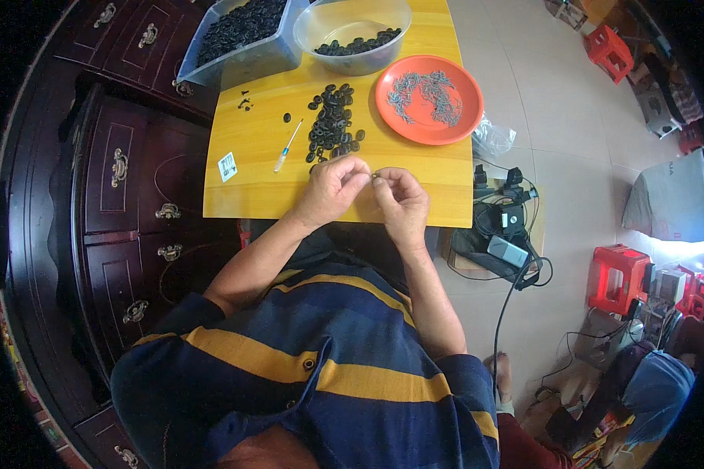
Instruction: The person assembles small black plastic components by hand at a table.
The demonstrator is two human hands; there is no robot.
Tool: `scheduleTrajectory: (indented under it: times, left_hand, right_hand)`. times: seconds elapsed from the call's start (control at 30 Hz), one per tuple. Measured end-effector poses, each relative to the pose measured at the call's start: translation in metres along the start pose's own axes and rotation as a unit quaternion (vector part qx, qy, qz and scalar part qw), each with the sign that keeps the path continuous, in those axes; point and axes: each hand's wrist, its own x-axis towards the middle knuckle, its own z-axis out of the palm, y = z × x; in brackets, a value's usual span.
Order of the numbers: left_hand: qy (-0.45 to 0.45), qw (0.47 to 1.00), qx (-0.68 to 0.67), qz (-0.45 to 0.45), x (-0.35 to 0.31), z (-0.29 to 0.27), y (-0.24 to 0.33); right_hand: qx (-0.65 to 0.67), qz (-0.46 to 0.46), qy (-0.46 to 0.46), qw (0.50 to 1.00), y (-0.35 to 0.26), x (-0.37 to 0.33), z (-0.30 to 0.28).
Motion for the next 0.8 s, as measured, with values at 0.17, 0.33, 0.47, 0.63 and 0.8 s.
scheduleTrajectory:
  times: [0.17,0.33,0.47,0.63,0.8]
  left_hand:
    - [-0.019,0.998,-0.023,-0.050,0.000,0.004,-0.002]
    - [-0.077,0.973,-0.154,-0.150,0.002,0.007,-0.018]
    - [-0.064,0.955,-0.233,-0.172,0.003,0.002,-0.007]
    - [-0.066,0.963,-0.203,-0.165,0.005,0.003,-0.007]
    - [-0.047,0.964,-0.203,-0.164,0.006,0.010,-0.006]
  right_hand:
    - [0.002,-0.003,0.008,1.000,0.003,-0.001,0.001]
    - [0.010,-0.010,0.013,1.000,0.004,0.001,-0.002]
    - [0.066,0.025,0.017,0.997,0.001,0.004,0.001]
    - [0.068,0.018,0.018,0.997,-0.001,0.003,0.000]
    - [0.075,0.015,0.021,0.997,-0.002,0.004,-0.006]
